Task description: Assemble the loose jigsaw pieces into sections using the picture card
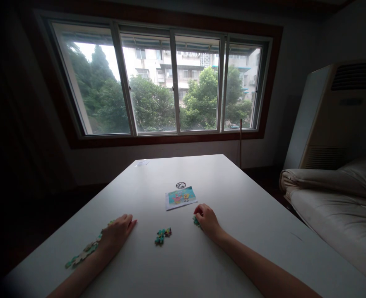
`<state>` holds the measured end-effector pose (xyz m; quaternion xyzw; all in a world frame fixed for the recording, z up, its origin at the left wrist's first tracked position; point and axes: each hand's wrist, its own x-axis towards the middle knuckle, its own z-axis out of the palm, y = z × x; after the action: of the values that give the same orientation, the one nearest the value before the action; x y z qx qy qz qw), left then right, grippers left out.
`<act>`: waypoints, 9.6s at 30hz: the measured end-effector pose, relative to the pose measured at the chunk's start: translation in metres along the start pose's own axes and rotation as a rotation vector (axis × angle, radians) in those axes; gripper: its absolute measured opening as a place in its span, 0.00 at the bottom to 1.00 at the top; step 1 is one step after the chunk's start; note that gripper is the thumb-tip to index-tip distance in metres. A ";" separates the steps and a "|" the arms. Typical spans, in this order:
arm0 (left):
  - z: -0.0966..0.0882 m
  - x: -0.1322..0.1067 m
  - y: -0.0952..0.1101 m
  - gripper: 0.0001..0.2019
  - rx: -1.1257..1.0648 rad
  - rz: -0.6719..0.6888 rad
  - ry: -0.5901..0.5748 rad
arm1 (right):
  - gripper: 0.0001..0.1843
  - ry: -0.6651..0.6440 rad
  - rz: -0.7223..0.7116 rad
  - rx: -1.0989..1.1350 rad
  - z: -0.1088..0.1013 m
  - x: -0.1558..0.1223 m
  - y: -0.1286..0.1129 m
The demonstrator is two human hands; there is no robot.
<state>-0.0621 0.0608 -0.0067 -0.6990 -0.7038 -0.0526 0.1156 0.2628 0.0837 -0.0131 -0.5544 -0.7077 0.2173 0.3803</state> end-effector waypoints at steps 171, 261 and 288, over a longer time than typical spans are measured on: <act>-0.027 -0.077 0.095 0.04 -0.735 0.664 0.538 | 0.14 -0.337 -0.067 0.652 0.034 -0.066 -0.057; -0.027 -0.077 0.096 0.05 -0.649 0.640 0.587 | 0.10 -0.327 -0.158 0.584 0.030 -0.068 -0.060; -0.030 -0.080 0.095 0.08 -0.644 0.543 0.508 | 0.12 -0.359 -0.166 0.651 0.028 -0.069 -0.061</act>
<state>0.0353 -0.0219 -0.0053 -0.8225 -0.3939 -0.4042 0.0713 0.2099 0.0041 -0.0068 -0.2984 -0.6993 0.4929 0.4230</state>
